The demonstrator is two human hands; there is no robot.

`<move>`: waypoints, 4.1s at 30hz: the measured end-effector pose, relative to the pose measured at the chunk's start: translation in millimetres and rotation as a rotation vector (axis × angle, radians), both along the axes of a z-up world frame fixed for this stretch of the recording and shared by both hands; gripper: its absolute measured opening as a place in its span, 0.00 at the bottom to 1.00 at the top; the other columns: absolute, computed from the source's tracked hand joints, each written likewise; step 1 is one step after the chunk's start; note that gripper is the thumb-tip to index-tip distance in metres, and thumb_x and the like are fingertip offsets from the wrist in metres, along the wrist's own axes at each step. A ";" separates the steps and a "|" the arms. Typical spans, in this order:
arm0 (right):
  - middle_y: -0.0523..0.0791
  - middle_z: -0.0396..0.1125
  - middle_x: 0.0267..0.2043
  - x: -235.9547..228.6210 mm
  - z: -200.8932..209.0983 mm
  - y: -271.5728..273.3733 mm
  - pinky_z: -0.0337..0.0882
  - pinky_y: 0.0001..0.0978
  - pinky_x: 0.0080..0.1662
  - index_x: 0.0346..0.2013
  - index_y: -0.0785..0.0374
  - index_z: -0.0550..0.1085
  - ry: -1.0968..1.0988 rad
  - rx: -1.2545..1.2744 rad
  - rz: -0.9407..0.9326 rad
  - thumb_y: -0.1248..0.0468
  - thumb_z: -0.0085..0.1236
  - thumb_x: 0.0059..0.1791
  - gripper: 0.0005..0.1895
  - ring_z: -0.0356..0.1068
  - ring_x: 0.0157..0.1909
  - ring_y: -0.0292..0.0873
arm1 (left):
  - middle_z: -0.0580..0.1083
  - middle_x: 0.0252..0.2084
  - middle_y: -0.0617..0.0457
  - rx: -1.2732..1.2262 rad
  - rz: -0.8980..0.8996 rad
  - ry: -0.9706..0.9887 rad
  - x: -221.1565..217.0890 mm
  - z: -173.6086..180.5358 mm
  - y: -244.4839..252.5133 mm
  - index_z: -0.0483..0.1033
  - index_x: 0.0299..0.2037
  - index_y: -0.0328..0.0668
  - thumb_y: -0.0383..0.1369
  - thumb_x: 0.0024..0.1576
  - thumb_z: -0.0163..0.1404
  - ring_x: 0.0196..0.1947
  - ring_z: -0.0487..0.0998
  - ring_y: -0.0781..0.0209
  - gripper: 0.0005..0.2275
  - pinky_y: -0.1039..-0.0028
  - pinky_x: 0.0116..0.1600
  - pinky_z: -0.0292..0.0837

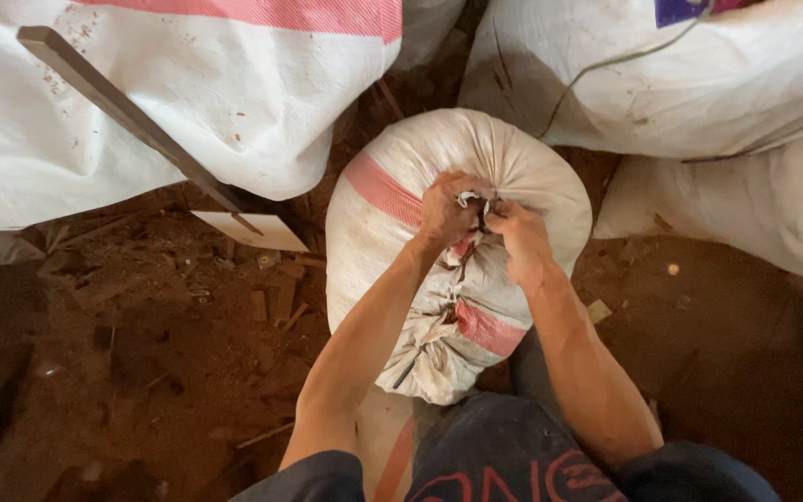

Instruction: The person gathers the open top of a large white sack filled with brown material, then uses a black plastic tie to cinch and secure the sack closed. The person repeatedly twists and pulls the tie to tighten the closure.

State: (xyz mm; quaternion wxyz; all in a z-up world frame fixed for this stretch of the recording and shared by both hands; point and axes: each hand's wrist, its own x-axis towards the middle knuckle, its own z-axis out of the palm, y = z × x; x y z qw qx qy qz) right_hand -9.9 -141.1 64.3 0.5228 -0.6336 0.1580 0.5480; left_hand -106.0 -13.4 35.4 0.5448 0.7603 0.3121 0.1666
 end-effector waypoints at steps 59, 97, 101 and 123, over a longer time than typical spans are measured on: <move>0.45 0.73 0.35 6.3 1.4 2.4 0.76 0.31 0.37 0.41 0.67 0.76 0.072 0.047 -0.051 0.76 0.53 0.48 0.09 0.73 0.32 0.40 | 0.81 0.49 0.57 -0.062 -0.269 0.035 -7.9 -1.9 19.7 0.86 0.40 0.49 0.33 0.48 0.66 0.55 0.77 0.60 0.10 0.66 0.67 0.60; 0.48 0.73 0.39 61.3 20.5 30.2 0.76 0.36 0.31 0.44 0.65 0.67 -0.261 0.228 0.108 0.65 0.46 0.55 0.06 0.73 0.27 0.42 | 0.80 0.39 0.62 -0.226 -0.118 0.196 7.2 18.6 23.9 0.85 0.41 0.54 0.43 0.53 0.61 0.49 0.69 0.58 0.10 0.67 0.60 0.64; 0.42 0.63 0.29 57.4 12.6 31.5 0.67 0.28 0.26 0.44 0.60 0.62 0.031 0.220 0.025 0.64 0.44 0.57 0.04 0.61 0.22 0.34 | 0.77 0.43 0.57 0.139 -0.147 0.100 2.4 23.2 9.5 0.79 0.52 0.50 0.49 0.49 0.62 0.48 0.71 0.59 0.22 0.66 0.61 0.62; 0.41 0.60 0.25 84.0 5.7 57.5 0.57 0.27 0.26 0.39 0.67 0.70 -0.242 0.153 0.626 0.64 0.48 0.54 0.07 0.56 0.25 0.32 | 0.75 0.44 0.55 0.386 -0.044 0.108 9.5 7.0 7.4 0.77 0.51 0.48 0.39 0.58 0.58 0.47 0.72 0.55 0.13 0.63 0.55 0.65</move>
